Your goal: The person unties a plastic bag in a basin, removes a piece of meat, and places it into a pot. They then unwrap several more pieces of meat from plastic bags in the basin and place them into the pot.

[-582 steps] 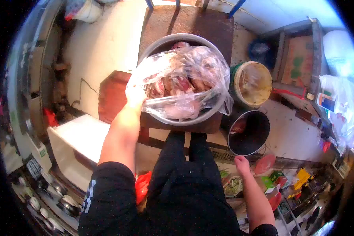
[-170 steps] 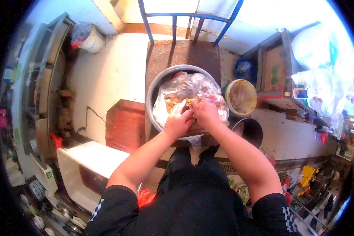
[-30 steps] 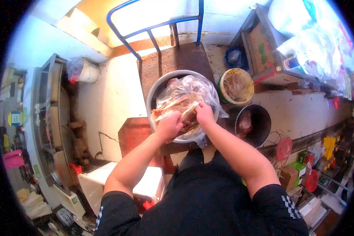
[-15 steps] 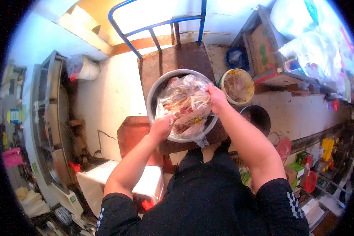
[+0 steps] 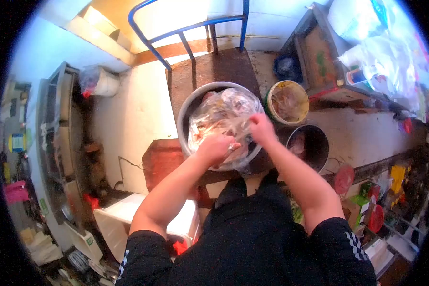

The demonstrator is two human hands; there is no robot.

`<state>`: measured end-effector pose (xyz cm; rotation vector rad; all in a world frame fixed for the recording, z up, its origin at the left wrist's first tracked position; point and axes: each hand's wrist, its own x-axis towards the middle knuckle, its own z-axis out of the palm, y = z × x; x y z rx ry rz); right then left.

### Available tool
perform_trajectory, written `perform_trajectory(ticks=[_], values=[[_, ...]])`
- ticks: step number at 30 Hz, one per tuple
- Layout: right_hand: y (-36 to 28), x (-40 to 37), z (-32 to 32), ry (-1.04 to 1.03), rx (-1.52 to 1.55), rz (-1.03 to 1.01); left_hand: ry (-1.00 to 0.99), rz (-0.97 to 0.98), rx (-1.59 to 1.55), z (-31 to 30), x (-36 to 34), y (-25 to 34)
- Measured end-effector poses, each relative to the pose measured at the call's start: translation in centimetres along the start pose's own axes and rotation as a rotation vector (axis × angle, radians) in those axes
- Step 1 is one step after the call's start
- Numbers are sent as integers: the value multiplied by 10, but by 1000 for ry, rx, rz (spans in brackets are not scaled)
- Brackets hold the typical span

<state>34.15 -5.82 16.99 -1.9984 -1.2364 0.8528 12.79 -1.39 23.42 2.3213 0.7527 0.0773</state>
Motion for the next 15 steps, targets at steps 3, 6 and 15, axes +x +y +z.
perform_trajectory(ticks=[3,6,15], values=[[-30,-50,17,-559,152,-244,23,-40,-41,1,18,8],[-41,-67,49,-451,133,-302,84,4,-5,-11,20,18],[-88,-40,77,-609,175,65,516,-380,-827,-24,-10,-78]])
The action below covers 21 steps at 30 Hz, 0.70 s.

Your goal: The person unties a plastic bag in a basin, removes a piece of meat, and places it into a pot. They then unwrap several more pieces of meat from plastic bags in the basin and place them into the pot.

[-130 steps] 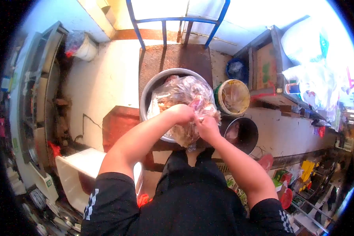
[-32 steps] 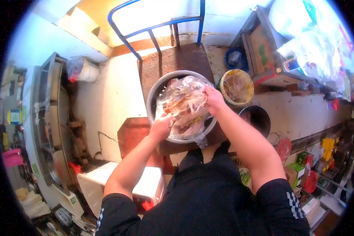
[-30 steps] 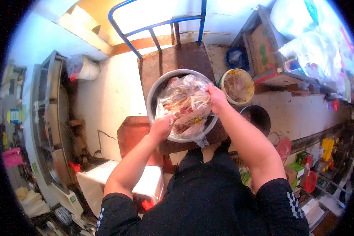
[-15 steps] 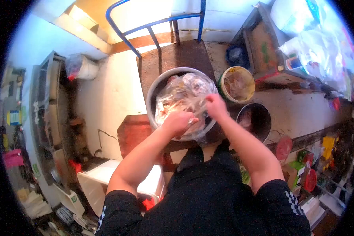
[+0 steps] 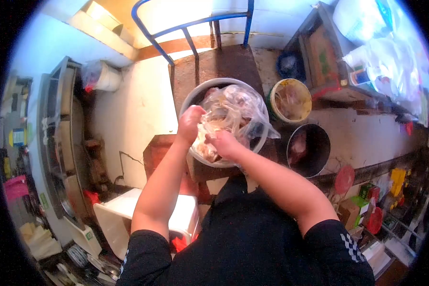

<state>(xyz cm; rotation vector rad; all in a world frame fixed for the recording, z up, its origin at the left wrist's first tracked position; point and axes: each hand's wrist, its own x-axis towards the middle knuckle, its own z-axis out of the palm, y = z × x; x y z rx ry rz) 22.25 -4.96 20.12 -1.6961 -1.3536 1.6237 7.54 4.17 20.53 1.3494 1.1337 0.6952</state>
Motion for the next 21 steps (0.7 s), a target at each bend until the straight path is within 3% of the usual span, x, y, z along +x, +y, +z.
perform_trajectory(ticks=[1,2,4,6,8,9,11,12,14,15,17,18,20,21], values=[[-7,1,-9,-36,-79,72,158,103,13,-3,-2,-12],[-14,0,-16,-41,-81,71,163,101,13,-7,-9,-25],[-21,-3,-27,-46,-63,149,508,-176,208,-14,-35,-45],[-20,-13,-25,-9,100,107,129,-719,-168,-19,-63,-42],[-21,-22,-23,53,-454,-322,188,-994,-302,9,-87,-48],[-11,-19,-14,53,-456,-323,188,-992,-304,11,-83,-56],[18,-8,12,-168,-227,-294,-90,-966,-881,14,-72,-72],[3,-20,9,-169,-232,-292,-91,-964,-887,19,-66,-72],[-49,-52,-4,-269,-536,-244,-258,-703,-1034,33,-53,-63],[-48,-51,5,-333,-719,-201,-257,-699,-1036,38,-48,-57],[-38,-54,9,-330,-710,-210,-315,-520,-985,47,-44,-46],[-42,-59,7,-330,-699,-216,-316,-522,-986,52,-44,-40],[-48,-60,-2,-354,-694,-207,-141,-506,-587,59,-42,-23],[-46,-60,-3,-411,-772,-225,-143,-504,-589,59,-45,-5]])
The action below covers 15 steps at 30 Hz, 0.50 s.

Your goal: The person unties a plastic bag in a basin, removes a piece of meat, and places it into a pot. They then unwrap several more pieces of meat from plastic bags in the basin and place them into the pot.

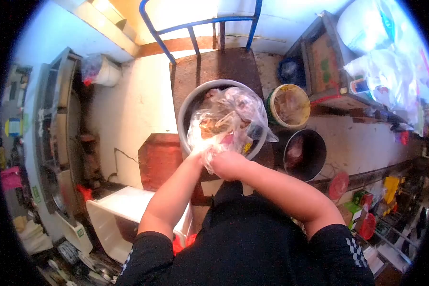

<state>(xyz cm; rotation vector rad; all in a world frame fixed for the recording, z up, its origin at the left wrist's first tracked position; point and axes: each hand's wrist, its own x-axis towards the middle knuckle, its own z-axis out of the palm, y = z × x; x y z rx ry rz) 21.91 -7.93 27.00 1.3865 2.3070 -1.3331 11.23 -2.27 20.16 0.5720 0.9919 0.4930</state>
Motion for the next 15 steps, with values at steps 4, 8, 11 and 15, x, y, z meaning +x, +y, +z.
perform_trajectory(ticks=[4,8,11,15], values=[[4,-1,17,-51,-116,-7,29,-196,-512,-37,22,-49],[7,-5,39,223,-22,-87,92,-197,-464,-34,19,-63],[5,-18,32,81,152,64,23,-295,-437,-37,17,-64],[48,-26,63,326,329,-58,9,-175,-521,-57,24,-94]])
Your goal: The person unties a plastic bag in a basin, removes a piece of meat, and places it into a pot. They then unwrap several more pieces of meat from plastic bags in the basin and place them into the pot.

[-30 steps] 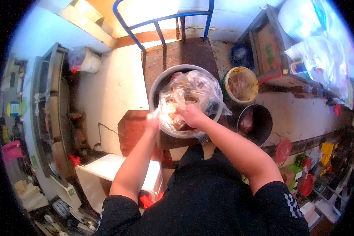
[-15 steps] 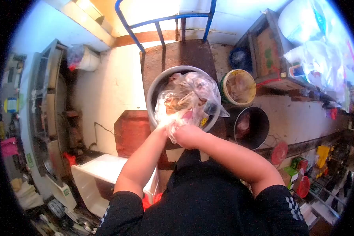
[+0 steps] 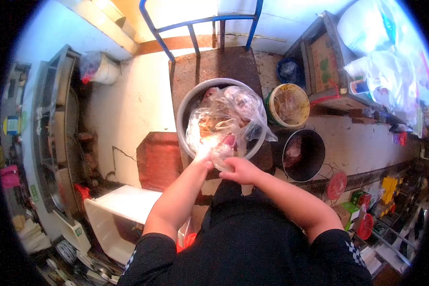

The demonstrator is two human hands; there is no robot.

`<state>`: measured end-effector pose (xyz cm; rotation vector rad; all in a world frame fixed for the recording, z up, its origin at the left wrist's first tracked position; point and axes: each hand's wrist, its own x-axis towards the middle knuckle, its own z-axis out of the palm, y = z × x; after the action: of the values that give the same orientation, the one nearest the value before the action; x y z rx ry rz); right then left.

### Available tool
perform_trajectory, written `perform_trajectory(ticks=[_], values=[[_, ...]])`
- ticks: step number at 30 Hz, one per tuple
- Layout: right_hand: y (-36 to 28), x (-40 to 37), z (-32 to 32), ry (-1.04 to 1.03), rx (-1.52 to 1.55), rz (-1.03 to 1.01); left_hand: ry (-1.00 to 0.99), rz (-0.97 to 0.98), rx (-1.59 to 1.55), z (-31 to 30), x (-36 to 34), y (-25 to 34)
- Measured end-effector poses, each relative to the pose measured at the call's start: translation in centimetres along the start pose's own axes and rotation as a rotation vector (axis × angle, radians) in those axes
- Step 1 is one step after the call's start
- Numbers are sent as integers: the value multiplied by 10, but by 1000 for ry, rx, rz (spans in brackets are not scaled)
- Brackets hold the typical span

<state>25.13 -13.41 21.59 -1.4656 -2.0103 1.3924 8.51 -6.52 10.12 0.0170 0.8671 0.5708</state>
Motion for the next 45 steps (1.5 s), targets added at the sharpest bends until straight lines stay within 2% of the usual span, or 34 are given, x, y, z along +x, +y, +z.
perform_trajectory(ticks=[2,3,4,6,8,10,13,15,16,18,20,22,23,24,26,27,29,31,32,34,35,37,41,43,45], values=[[26,-2,3,126,507,436,193,39,57,5,0,1],[71,5,23,146,552,533,162,-7,60,25,-16,9],[78,4,18,294,156,264,163,-9,63,30,-18,12],[74,18,12,252,581,646,232,-109,35,36,-19,15],[58,27,6,219,523,636,290,-40,138,33,-11,13],[53,32,13,180,464,632,418,-129,179,34,-10,17],[60,43,29,250,439,652,423,-97,191,37,-25,23],[67,49,33,260,723,600,368,-104,244,33,-38,27],[66,48,31,259,729,599,305,-107,289,32,-43,29],[64,43,24,324,1148,732,288,-113,392,40,-60,31],[57,40,27,340,1166,693,270,-118,493,46,-73,31],[53,40,34,417,1213,657,141,15,645,54,-77,28],[53,42,34,418,1215,655,213,37,968,61,-76,28],[51,43,33,358,1218,659,212,36,972,68,-75,27],[42,42,30,302,1223,663,251,236,1748,87,-72,20],[32,40,25,310,1272,707,302,258,1862,117,-84,21],[31,43,29,317,1320,743,293,287,1911,123,-79,22],[42,49,50,298,1396,634,289,303,1960,128,-83,22],[46,53,55,295,1400,632,318,299,2007,133,-87,24],[49,61,60,372,1016,622,349,295,2057,136,-89,21],[51,69,61,372,1019,620,383,325,2038,133,-86,18],[56,84,57,632,438,694,416,352,2021,136,-87,14],[35,70,23,618,493,648,340,468,1922,134,-86,20],[58,76,26,521,305,634,285,496,1900,129,-75,26],[73,82,34,548,338,670,216,383,1861,126,-65,29]])
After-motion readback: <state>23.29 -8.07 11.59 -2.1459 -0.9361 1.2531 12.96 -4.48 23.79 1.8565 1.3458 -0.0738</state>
